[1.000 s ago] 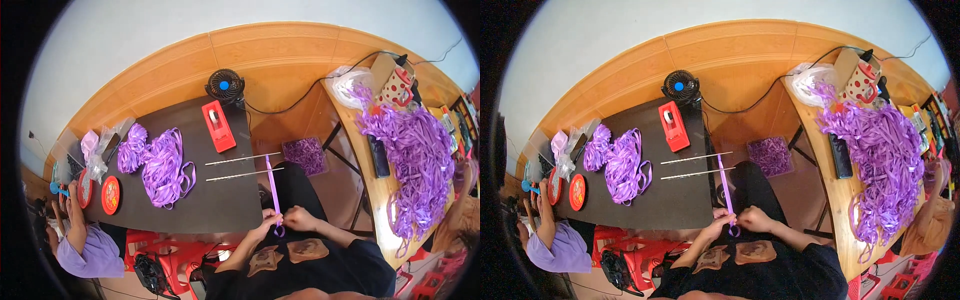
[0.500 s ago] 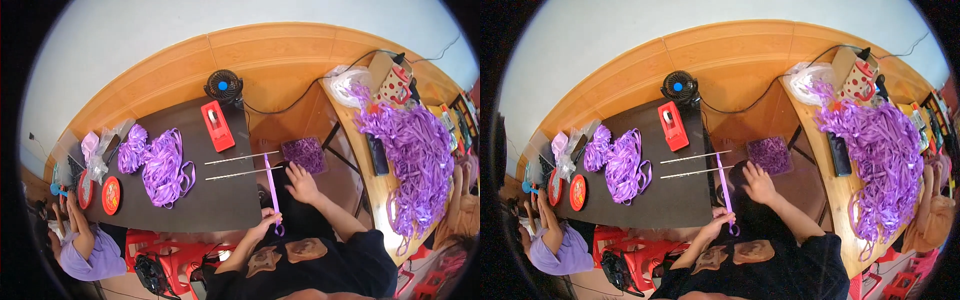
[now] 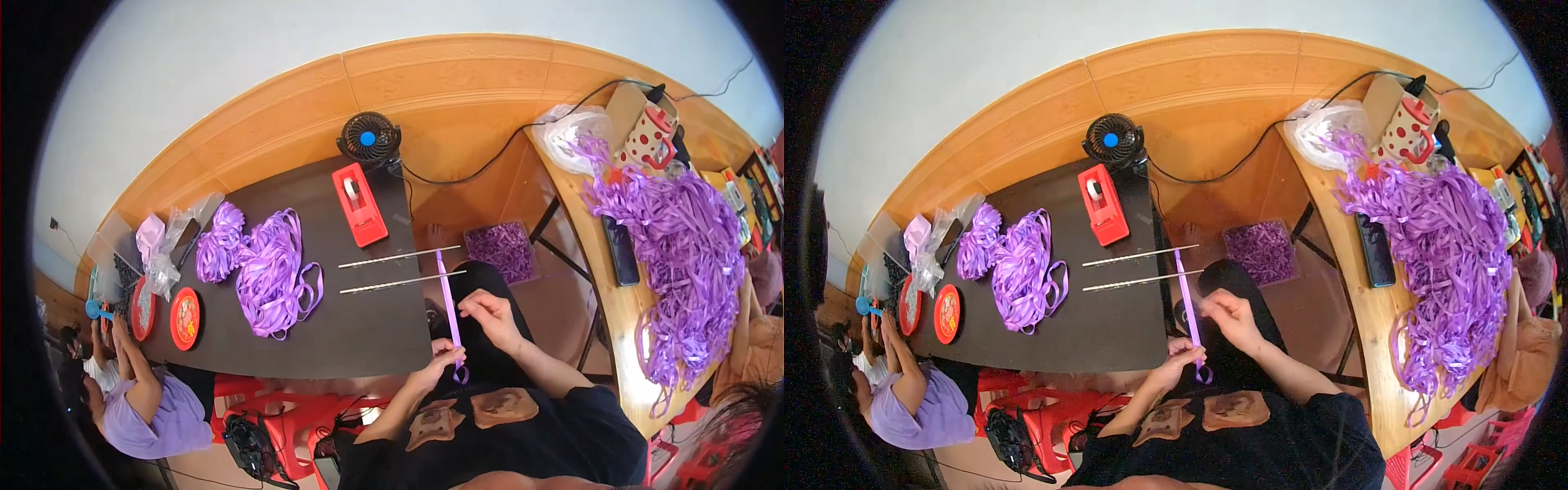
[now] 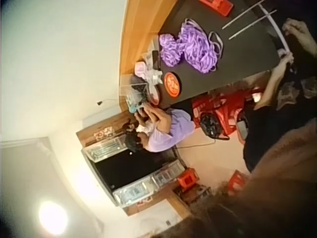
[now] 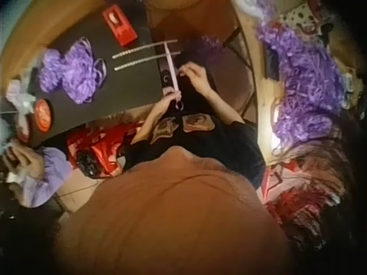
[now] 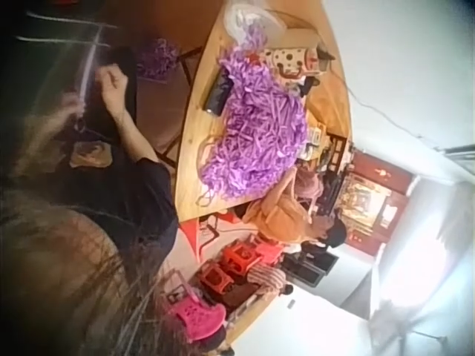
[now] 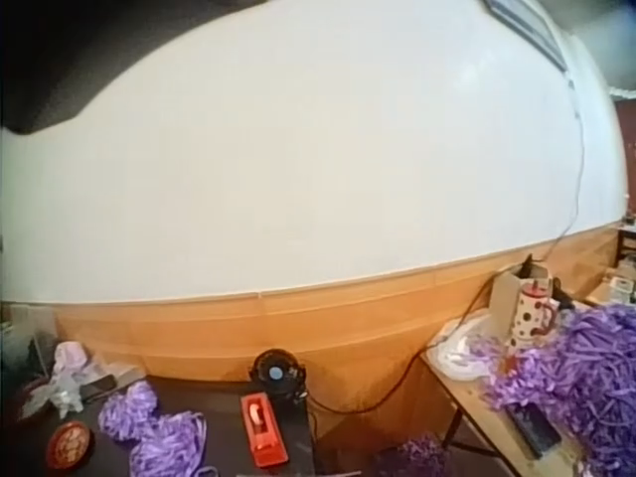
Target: The recorder is wrapping purple ribbons around a metal wire frame and securing them with tape.
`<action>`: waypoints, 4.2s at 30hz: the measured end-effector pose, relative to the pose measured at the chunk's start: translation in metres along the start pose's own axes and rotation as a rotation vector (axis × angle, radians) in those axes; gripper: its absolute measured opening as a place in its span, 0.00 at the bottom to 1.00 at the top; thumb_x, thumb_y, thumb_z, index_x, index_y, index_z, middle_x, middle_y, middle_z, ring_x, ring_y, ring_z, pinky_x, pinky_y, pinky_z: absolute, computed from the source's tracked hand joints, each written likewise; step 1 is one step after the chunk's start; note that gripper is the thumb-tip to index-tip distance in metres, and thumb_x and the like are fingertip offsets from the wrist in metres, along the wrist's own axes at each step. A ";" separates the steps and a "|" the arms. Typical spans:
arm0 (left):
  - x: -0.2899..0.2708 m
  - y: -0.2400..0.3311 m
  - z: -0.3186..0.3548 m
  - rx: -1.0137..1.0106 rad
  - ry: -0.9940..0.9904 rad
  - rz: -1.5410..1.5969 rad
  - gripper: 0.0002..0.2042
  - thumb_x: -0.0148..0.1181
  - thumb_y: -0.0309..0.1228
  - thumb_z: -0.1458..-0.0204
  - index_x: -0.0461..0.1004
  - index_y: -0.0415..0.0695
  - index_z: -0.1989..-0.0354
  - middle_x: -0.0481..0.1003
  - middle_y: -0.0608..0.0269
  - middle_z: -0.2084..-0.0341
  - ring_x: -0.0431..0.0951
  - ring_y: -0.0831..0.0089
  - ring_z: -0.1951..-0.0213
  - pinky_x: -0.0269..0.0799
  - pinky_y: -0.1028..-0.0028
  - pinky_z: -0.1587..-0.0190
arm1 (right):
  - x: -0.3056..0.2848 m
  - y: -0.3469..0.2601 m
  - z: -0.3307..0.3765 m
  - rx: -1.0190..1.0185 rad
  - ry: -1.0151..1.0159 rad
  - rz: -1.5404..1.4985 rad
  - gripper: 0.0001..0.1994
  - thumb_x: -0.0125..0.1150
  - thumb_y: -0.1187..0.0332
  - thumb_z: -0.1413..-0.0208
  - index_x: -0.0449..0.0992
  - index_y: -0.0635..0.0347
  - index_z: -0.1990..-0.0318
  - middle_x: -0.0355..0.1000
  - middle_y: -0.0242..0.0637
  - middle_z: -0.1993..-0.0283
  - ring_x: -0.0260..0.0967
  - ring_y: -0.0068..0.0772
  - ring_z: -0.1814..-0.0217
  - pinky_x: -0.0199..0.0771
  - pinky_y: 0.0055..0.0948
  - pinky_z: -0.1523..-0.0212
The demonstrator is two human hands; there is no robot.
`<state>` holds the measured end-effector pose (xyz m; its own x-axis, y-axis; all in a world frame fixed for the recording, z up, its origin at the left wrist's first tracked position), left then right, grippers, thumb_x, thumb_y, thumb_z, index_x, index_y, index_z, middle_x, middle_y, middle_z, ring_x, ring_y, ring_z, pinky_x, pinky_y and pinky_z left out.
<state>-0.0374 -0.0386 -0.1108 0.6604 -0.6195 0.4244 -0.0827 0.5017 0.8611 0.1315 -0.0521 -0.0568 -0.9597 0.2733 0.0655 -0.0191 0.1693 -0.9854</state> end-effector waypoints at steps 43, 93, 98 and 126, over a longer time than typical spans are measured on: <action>0.017 0.001 0.008 0.369 0.387 -0.387 0.25 0.48 0.38 0.40 0.54 0.34 0.40 0.69 0.57 0.59 0.70 0.76 0.63 0.67 0.77 0.57 | 0.030 0.027 0.019 0.283 0.149 -0.414 0.03 0.59 0.80 0.52 0.75 0.65 0.75 0.73 0.30 0.75 0.66 0.17 0.74 0.67 0.17 0.69; 0.036 0.018 0.031 0.236 0.007 -0.034 0.10 0.50 0.27 0.42 0.76 0.38 0.56 0.71 0.68 0.71 0.67 0.85 0.71 0.61 0.84 0.68 | 0.030 -0.083 -0.022 -1.145 -0.263 0.980 0.08 0.60 0.71 0.65 0.75 0.60 0.73 0.72 0.33 0.63 0.69 0.29 0.62 0.59 0.26 0.67; 0.032 0.016 0.029 0.258 -0.149 0.001 0.10 0.52 0.27 0.43 0.76 0.38 0.57 0.72 0.69 0.70 0.69 0.84 0.69 0.62 0.85 0.67 | 0.027 -0.100 -0.032 -0.961 -0.331 0.773 0.09 0.66 0.75 0.66 0.75 0.61 0.74 0.72 0.33 0.66 0.68 0.32 0.68 0.60 0.28 0.70; 0.015 0.031 -0.108 0.360 0.414 0.171 0.14 0.49 0.31 0.41 0.69 0.38 0.50 0.74 0.64 0.62 0.70 0.81 0.62 0.64 0.80 0.56 | 0.006 0.046 -0.191 0.494 0.004 -0.349 0.09 0.65 0.79 0.55 0.71 0.58 0.80 0.71 0.31 0.80 0.66 0.20 0.82 0.64 0.18 0.82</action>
<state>0.0511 0.0329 -0.1079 0.8463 -0.2234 0.4836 -0.4153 0.2918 0.8616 0.1782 0.1380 -0.0714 -0.8722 0.2849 0.3976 -0.4615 -0.2098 -0.8620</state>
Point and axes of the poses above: each hand's wrist, its own z-axis away from the middle knuckle, its own x-axis out of the palm, y = z × x, the point moved 3 cm from there along -z, towards the middle knuckle
